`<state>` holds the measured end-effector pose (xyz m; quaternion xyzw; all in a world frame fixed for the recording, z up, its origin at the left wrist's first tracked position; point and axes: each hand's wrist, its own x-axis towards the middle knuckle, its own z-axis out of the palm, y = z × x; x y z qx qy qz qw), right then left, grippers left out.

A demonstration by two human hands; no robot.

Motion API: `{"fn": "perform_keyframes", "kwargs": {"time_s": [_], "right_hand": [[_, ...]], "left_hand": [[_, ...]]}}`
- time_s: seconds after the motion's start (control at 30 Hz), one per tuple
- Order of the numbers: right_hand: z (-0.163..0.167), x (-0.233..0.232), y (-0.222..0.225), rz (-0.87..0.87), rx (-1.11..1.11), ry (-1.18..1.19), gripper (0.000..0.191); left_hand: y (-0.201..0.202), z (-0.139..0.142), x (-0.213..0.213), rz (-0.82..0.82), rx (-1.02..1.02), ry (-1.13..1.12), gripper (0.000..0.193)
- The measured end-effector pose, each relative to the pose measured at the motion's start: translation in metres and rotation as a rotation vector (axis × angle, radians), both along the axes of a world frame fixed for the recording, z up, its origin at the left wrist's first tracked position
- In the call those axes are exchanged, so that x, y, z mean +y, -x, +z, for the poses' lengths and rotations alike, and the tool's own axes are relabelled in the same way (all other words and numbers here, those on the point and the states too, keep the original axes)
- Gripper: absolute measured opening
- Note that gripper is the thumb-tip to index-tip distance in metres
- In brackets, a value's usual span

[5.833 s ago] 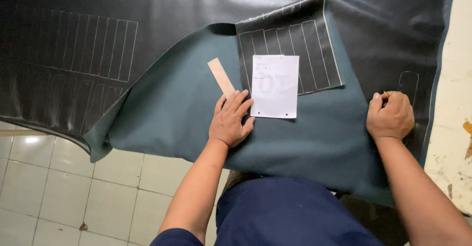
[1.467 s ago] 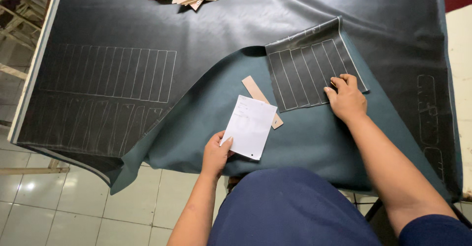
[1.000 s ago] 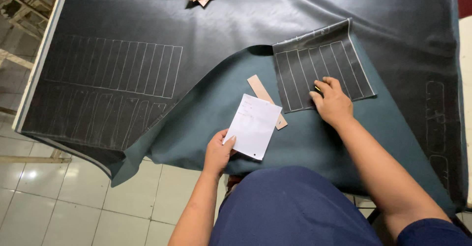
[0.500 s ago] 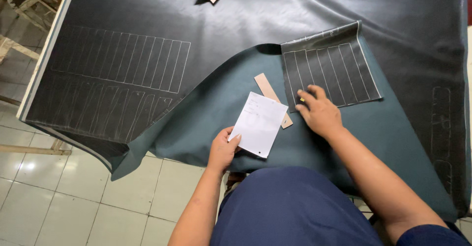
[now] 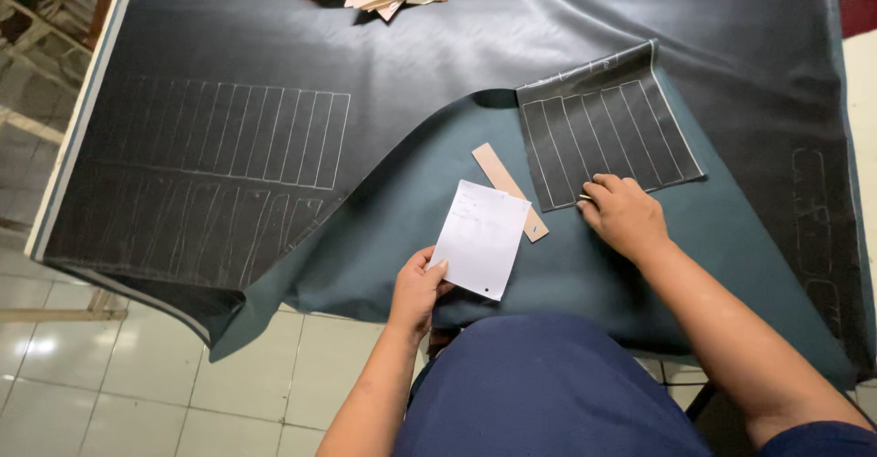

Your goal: The person uses a ruler and a pencil to draw straight lines on a large sheet of dark material laid on a table. They repeatedly reposition the ruler and draw parallel lines across the surface, then move to a different section and continue marking additional lines.

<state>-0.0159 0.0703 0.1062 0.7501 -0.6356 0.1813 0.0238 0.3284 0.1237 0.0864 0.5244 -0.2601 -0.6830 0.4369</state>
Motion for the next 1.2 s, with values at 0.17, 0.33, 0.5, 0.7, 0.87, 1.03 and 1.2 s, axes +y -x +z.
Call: {"fn": "perform_keyframes", "kwargs": {"time_s": [0.17,0.33,0.5,0.7,0.87,1.03,1.2], "right_hand": [[0.007,-0.003,-0.012,0.052,0.173,0.027,0.020],[0.007,-0.020,-0.028,0.012,0.249,-0.086,0.010],[0.008,-0.020,-0.059,-0.109,0.034,0.069,0.019],[0.001,0.011,-0.129,-0.188,-0.148,-0.061,0.031],[-0.014,0.010,-0.162,-0.436,-0.321,-0.367,0.050],[-0.008,0.015,-0.178,-0.326,-0.899,-0.710,0.030],[0.003,0.029,-0.235,-0.089,-1.164,-1.099,0.027]], "left_hand": [[-0.033,0.012,-0.006,0.004,0.004,0.043,0.026],[-0.085,0.028,-0.021,0.043,-0.077,0.184,0.029],[-0.111,0.045,-0.030,-0.032,-0.260,0.268,0.048],[-0.131,0.033,-0.032,-0.191,-0.389,0.351,0.058],[-0.148,0.019,-0.037,-0.357,-0.511,0.465,0.045],[-0.156,0.024,-0.053,-0.336,-0.429,0.032,0.061],[-0.155,0.027,-0.072,-0.473,-0.170,0.065,0.048]]}}
